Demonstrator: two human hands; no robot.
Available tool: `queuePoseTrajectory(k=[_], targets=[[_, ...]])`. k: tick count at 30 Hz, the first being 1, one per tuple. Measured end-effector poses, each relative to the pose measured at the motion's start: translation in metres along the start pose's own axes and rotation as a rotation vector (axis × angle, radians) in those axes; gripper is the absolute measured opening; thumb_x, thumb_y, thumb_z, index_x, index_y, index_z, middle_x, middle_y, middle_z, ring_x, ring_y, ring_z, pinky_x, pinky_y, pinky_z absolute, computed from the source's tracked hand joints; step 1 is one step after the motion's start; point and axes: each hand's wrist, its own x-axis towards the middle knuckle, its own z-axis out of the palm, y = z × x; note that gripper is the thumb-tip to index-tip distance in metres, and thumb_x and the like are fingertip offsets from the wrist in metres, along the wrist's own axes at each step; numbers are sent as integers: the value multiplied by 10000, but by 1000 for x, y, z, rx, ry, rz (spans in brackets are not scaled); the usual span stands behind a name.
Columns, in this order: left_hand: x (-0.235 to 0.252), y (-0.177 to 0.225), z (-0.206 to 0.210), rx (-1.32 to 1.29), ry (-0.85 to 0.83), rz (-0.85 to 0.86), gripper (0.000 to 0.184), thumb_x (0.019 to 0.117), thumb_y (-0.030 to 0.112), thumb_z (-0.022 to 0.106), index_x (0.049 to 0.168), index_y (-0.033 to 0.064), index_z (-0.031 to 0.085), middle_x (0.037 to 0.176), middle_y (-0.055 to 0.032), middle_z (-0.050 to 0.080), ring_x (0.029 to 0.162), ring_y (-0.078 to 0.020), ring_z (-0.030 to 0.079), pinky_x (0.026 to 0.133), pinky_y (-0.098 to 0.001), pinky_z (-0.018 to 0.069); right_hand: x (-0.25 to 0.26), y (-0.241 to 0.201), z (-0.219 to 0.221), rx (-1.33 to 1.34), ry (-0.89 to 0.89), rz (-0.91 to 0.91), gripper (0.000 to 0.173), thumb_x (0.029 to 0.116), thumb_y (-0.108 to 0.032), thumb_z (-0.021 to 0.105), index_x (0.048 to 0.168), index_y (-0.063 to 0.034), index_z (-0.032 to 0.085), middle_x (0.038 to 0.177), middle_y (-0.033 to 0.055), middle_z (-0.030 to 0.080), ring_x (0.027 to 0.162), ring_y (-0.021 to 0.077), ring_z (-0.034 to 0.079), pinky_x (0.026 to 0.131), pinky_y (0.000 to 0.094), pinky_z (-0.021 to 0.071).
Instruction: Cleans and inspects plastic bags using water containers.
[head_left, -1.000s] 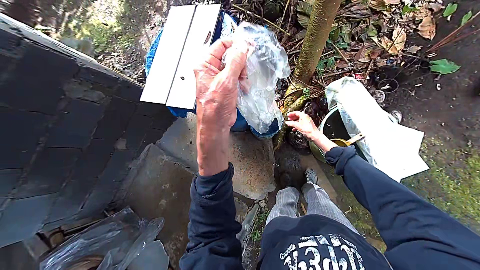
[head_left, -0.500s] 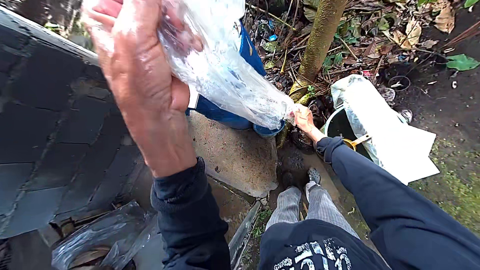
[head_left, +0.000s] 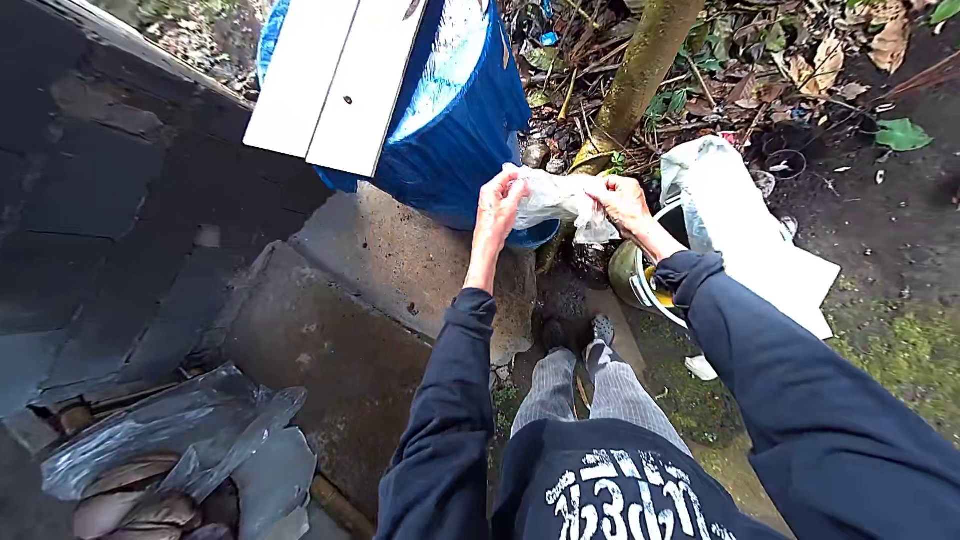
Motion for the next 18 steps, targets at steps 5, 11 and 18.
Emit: queuePoseTrajectory(k=[5,11,18], targets=[[13,-68,48,-53,-84,-84,318,1014,92,557,1306,-15,624,1164,-155,711,1055,-193,691,960,-386,561,-9,-22,0,104,-103,-26,265,989,-229,632,1117,2,651,960,127,666,850,184,659,808,409,572],[8,-84,63,237,-176,-270,903,918,102,674,1635,22,132,1607,-198,385,1462,-281,427,1205,-448,366,-19,-41,0,314,-137,-76,191,945,-131,691,1097,-40,620,980,84,637,861,159,651,764,355,589],[-15,-30,44,-46,-272,-113,824,836,88,745,1566,87,362,1494,-145,526,1327,-247,561,1038,-425,534,-17,-74,9,349,-120,-84,187,942,-91,693,1107,-4,672,946,88,691,834,133,680,771,317,595]])
